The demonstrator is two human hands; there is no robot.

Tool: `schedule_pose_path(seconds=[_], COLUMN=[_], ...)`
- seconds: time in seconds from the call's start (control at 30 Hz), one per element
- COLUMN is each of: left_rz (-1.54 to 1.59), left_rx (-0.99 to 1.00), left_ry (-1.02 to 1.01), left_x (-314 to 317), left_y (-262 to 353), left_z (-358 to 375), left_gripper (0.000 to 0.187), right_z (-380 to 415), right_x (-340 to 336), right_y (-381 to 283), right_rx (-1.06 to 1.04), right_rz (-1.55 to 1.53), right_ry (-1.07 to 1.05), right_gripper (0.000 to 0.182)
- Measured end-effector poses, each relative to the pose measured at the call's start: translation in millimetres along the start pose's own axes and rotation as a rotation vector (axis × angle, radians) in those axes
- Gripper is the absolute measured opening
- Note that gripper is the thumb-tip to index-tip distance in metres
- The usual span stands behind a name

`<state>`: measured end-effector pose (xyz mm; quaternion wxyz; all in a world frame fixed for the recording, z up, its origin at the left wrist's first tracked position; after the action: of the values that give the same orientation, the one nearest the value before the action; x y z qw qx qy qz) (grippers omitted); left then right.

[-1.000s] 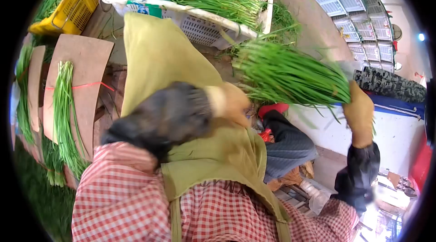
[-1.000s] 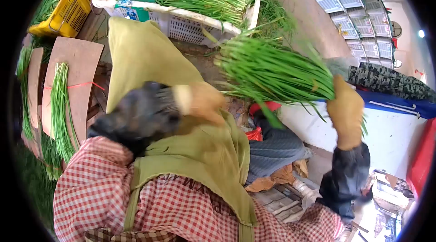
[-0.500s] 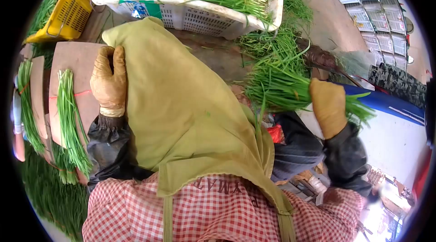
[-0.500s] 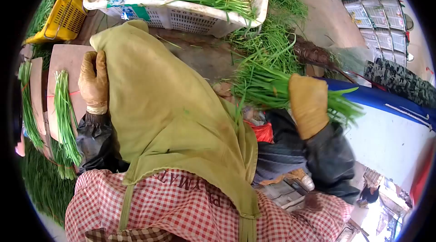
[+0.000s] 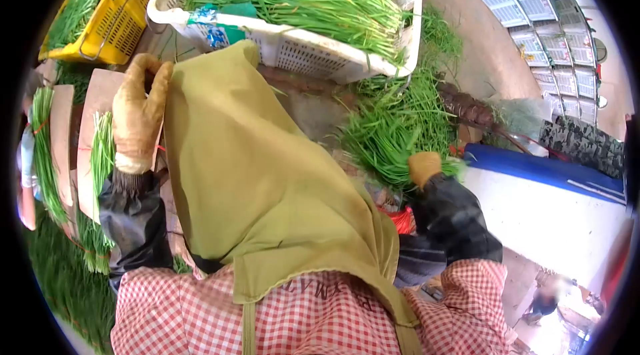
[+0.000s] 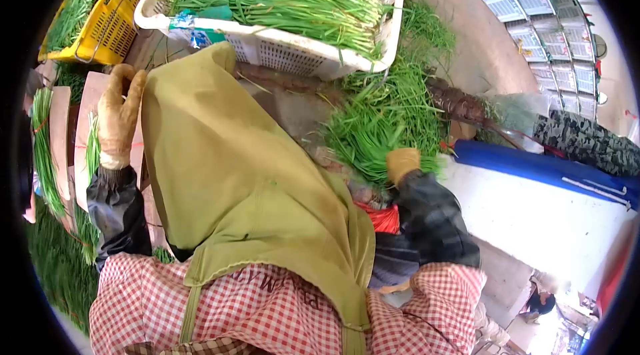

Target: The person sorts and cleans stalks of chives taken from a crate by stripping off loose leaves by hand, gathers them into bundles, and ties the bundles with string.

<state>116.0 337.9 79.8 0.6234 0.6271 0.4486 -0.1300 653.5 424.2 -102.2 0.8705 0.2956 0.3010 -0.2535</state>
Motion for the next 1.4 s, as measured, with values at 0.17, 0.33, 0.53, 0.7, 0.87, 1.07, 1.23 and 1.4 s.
schedule_pose_path(seconds=[0.17,0.33,0.53,0.7,0.87,1.07,1.23,1.4], left_rz=[0.257,0.771,1.148,1.372,2.064,2.152,1.996,1.998], left_rx=[0.056,0.146,0.282,0.281,-0.281,-0.753,-0.872,-0.841], left_ry=[0.076,-0.445,-1.215,-1.448,-1.499,-1.006,-0.84,-1.269], left_x=[-3.8,85.6,185.3,196.4,232.6,270.6,269.3,278.8], left_y=[22.7,151.0,304.5,377.2,356.7,211.2,173.8,181.9], left_z=[-15.8,-17.9,51.7,56.7,46.0,88.7,108.3,125.1], left_gripper=[0.021,0.021,0.036,0.068,0.096,0.046,0.033,0.034], right_z=[43.2,87.7,212.6,253.3,153.9,32.2,33.3,84.9], right_x=[-58.5,-184.4,-391.6,-450.7,-383.5,-255.3,-231.4,-235.6], right_y=[145.1,254.3,270.4,203.5,77.6,-85.2,-97.1,-111.9], right_rx=[0.249,0.409,0.771,0.905,0.562,0.335,0.302,0.205], right_rz=[0.048,0.082,0.373,0.458,0.419,0.239,-0.262,-0.41], right_ry=[0.056,0.025,0.417,0.679,0.869,0.46,0.337,0.389], right_gripper=[0.013,0.024,0.026,0.016,0.005,0.015,0.02,0.058])
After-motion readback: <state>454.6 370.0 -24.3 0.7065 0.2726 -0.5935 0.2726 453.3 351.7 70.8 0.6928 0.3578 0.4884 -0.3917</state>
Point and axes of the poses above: each hand's wrist, its own z-axis away from the middle knuckle, its own x-axis out of the palm, y = z × x, the point moved 9 cm from there along -z, towards the middle knuckle, and after that the axes turned 3 degrees about -y, right-handed, at the moved point
